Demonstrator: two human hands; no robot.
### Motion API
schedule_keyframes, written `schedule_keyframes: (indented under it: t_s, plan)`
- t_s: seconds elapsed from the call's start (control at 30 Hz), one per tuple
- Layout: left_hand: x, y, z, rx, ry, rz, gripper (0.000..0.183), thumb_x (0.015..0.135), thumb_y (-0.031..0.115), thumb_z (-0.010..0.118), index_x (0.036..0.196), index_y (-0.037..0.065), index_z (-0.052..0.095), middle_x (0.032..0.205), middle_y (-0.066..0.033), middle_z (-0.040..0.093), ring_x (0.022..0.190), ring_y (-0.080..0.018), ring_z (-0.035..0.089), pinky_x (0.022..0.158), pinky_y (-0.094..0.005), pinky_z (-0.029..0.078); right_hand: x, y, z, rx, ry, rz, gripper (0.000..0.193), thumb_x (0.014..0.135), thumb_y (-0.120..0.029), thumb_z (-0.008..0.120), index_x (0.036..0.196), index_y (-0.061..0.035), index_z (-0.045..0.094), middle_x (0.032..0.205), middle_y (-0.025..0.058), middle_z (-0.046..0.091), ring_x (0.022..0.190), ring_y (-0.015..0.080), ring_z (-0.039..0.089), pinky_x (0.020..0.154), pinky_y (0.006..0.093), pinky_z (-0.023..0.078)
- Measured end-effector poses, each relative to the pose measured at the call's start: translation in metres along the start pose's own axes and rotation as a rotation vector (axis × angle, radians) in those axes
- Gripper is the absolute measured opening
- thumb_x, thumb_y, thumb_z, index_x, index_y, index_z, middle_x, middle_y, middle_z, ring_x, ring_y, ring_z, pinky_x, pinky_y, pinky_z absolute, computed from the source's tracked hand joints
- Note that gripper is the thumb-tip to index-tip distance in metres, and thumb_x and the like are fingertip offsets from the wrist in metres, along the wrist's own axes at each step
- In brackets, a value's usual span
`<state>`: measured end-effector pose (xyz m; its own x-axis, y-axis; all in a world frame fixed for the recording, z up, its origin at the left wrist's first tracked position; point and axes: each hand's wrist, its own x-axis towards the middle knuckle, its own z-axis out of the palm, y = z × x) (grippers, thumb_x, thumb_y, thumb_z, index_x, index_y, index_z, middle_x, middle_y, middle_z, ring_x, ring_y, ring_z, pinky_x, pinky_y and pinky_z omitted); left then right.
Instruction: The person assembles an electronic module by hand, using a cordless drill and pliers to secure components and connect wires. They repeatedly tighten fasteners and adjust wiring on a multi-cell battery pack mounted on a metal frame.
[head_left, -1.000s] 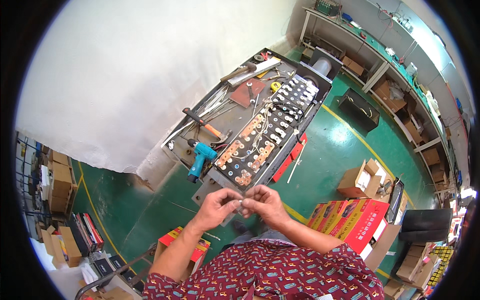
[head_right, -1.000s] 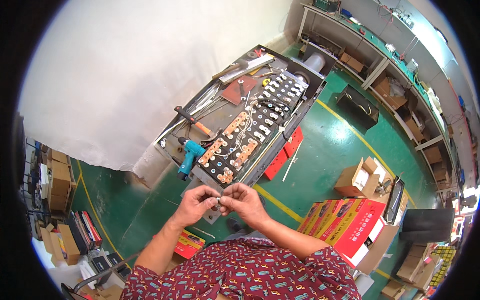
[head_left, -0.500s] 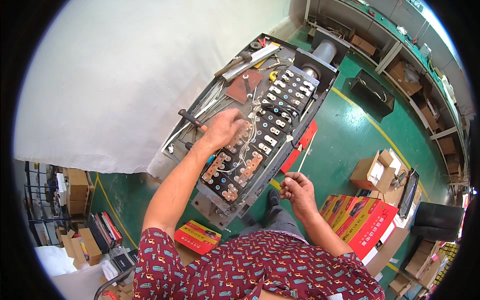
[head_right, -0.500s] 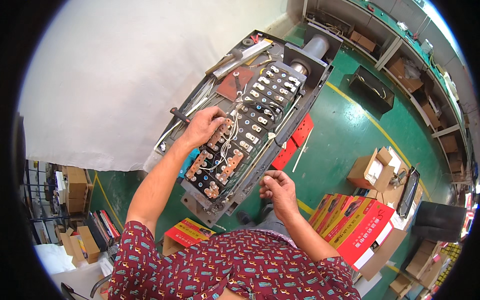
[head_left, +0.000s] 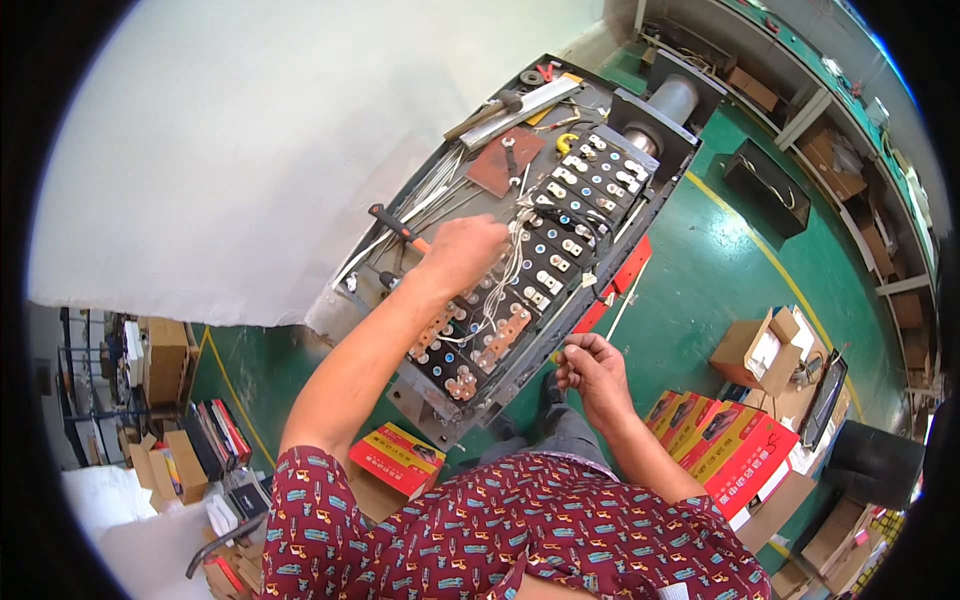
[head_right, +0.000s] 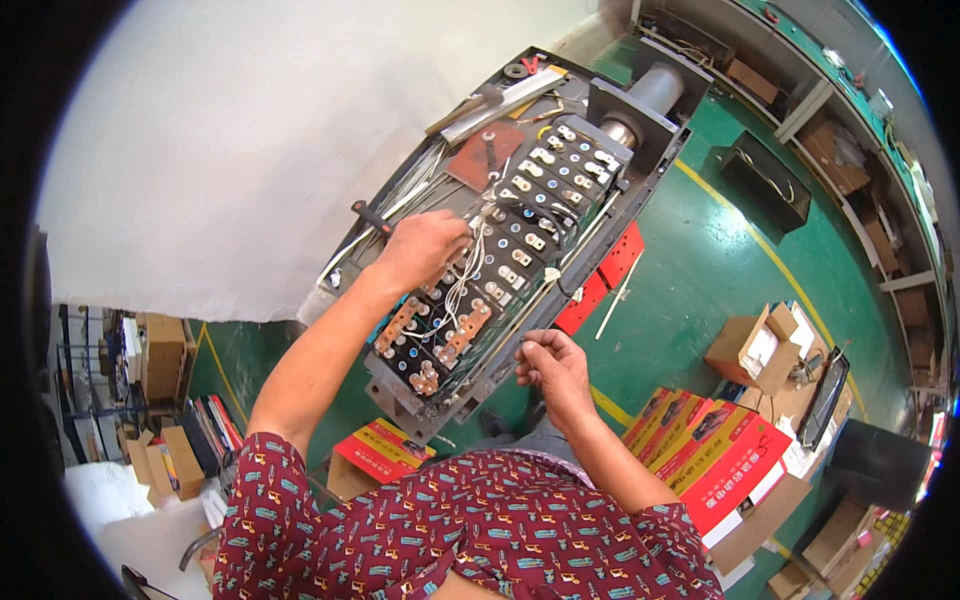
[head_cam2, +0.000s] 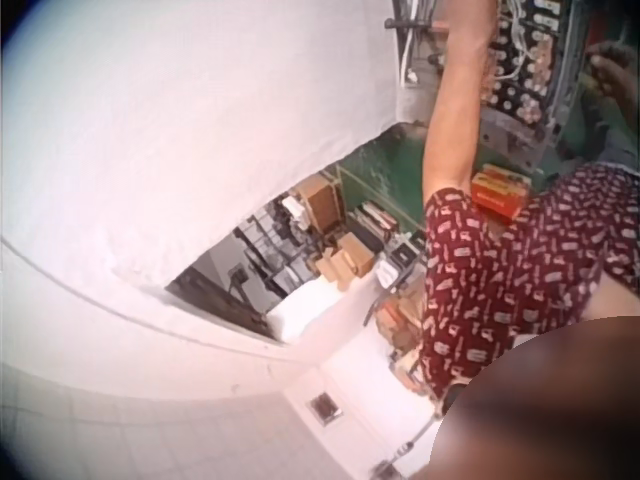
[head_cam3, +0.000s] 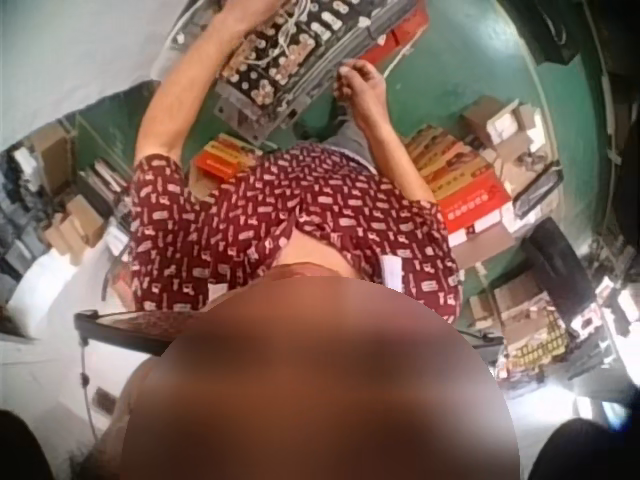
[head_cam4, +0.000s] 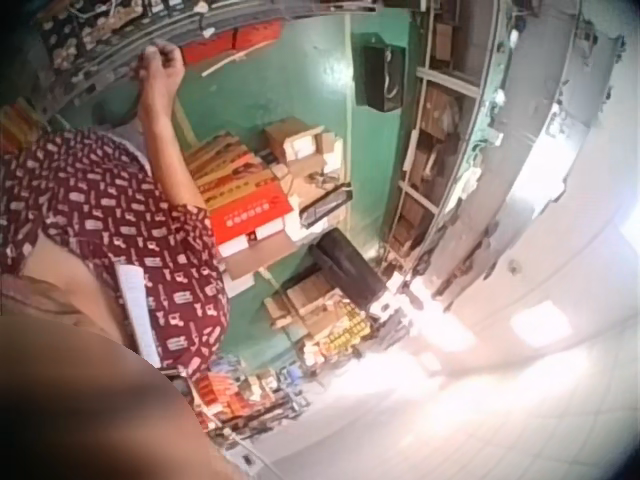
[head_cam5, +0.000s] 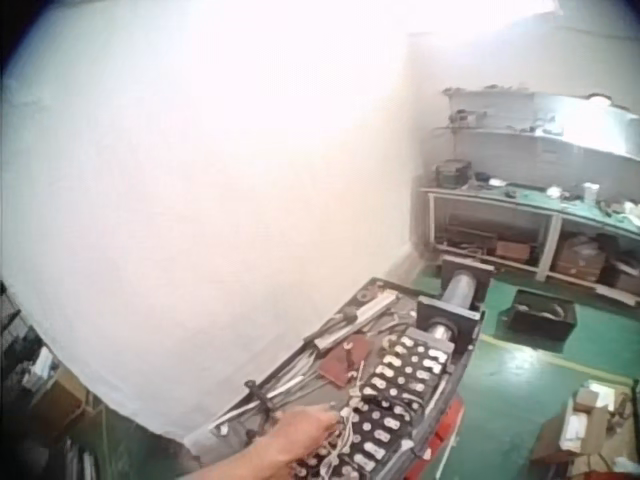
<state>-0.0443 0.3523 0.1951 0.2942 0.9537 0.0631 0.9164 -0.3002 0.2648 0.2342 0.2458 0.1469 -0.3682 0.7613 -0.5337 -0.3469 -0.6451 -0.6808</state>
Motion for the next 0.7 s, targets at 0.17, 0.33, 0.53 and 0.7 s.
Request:
schedule_keyframes:
  t_s: [0.17,0.33,0.53,0.7]
  plan:
    - [-0.003,-0.005,0.009,0.143,0.049,0.126,0.011,0.086,0.015,0.060,0.083,0.006,0.065,0.086,-0.0141,0.063,0.086,-0.0361,0.068,0.072,-0.0459,0.056,-0.001,0.009,0.008,-0.050,-0.003,-0.017,0.018,0.098,-0.012,0.064,0.112,-0.0013,0.062,0.090,0.0076,0.069,0.070,0.0127,0.064,0.063,0.0263,0.056]
    - [-0.028,0.002,0.003,0.182,0.101,0.061,0.022,0.090,0.009,0.055,0.110,0.005,0.065,0.099,-0.0123,0.067,0.101,-0.0308,0.069,0.079,-0.0446,0.059,-0.009,0.029,0.020,-0.060,0.028,-0.019,0.016,0.098,-0.011,0.064,0.112,-0.0023,0.062,0.092,0.0080,0.068,0.071,0.0138,0.064,0.063,0.0272,0.056]
    - [-0.114,-0.031,-0.032,-0.237,0.573,-0.020,0.033,0.083,-0.001,0.061,0.115,0.005,0.069,0.103,-0.0145,0.070,0.093,-0.0345,0.070,0.080,-0.0432,0.058,-0.032,0.066,0.034,-0.090,0.249,-0.102,0.015,0.099,-0.014,0.064,0.109,-0.0039,0.062,0.086,0.0065,0.065,0.067,0.0136,0.062,0.058,0.0256,0.052]
    - [-0.257,-0.132,0.029,-0.398,0.553,-0.232,0.019,0.085,0.003,0.058,0.101,0.006,0.067,0.099,-0.0151,0.069,0.090,-0.0402,0.067,0.075,-0.0477,0.054,-0.078,0.116,0.060,-0.059,0.484,-0.192,0.013,0.099,-0.018,0.064,0.102,-0.0057,0.063,0.073,0.0022,0.058,0.058,0.0102,0.053,0.050,0.0240,0.043]
